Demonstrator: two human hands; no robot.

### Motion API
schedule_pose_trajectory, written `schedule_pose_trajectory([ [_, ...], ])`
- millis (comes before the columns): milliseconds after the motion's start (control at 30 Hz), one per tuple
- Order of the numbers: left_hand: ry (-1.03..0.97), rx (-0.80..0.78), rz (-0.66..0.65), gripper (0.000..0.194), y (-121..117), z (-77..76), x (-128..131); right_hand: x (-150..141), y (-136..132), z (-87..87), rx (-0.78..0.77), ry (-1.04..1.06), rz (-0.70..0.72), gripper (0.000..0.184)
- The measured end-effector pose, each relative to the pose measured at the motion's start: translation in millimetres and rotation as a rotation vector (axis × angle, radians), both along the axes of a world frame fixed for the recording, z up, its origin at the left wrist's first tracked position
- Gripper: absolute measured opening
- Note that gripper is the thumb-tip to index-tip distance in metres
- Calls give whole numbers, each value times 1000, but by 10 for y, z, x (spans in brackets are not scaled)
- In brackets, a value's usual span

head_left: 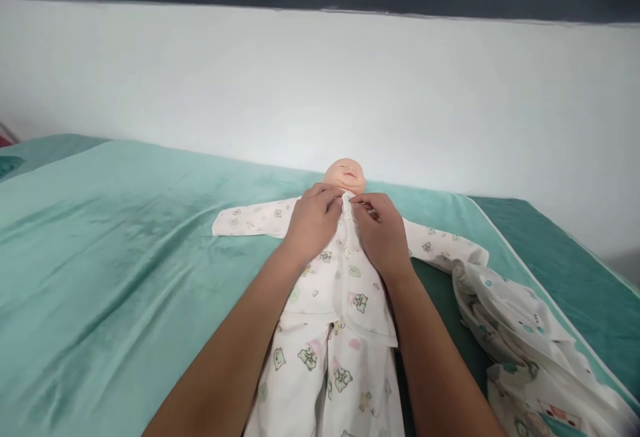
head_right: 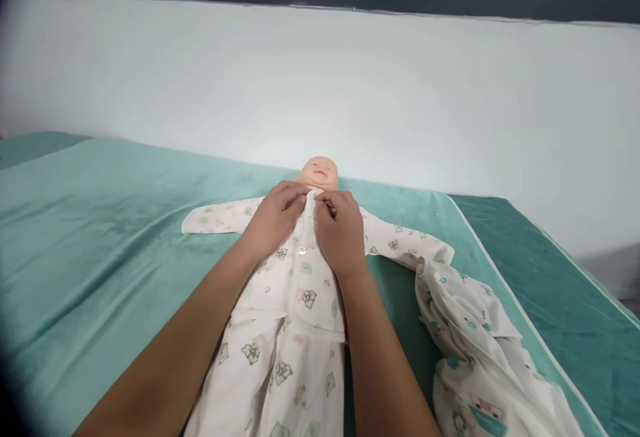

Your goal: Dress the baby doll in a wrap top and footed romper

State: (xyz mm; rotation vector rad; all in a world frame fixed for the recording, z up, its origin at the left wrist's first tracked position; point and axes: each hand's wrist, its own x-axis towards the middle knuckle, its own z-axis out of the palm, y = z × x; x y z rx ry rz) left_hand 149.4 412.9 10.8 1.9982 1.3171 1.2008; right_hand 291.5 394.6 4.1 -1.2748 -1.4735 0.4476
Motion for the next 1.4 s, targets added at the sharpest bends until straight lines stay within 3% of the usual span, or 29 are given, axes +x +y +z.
schedule_pose_trajectory([
  [133,-4,-29,-20,33,-28,5,-22,-2,15,-11,-1,-40,-25,22],
  [267,7,-38,-55,38,-23,19,-18,11,31,-19,-55,-27,52,35],
  [367,-9,-30,-67,37,-27,17,-16,11,27,-19,-55,-12,66,33],
  [600,-222,-38,-27,13,-168,27,-44,2,-43,-22,45,135,-82,26],
  [733,-231,-134,-45,12,-255,54,-87,4,-192,-53,129,139,-28,28],
  [900,-230,-165,-73,13,-302,54,-144,-14,-352,-64,116,132,15,32],
  [1100,-243,-162,-69,14,-299,43,-151,-17,-332,-66,125,124,-24,34],
  [1400,-248,-152,-114,18,-289,39,-153,1,-326,-36,69,136,47,34],
])
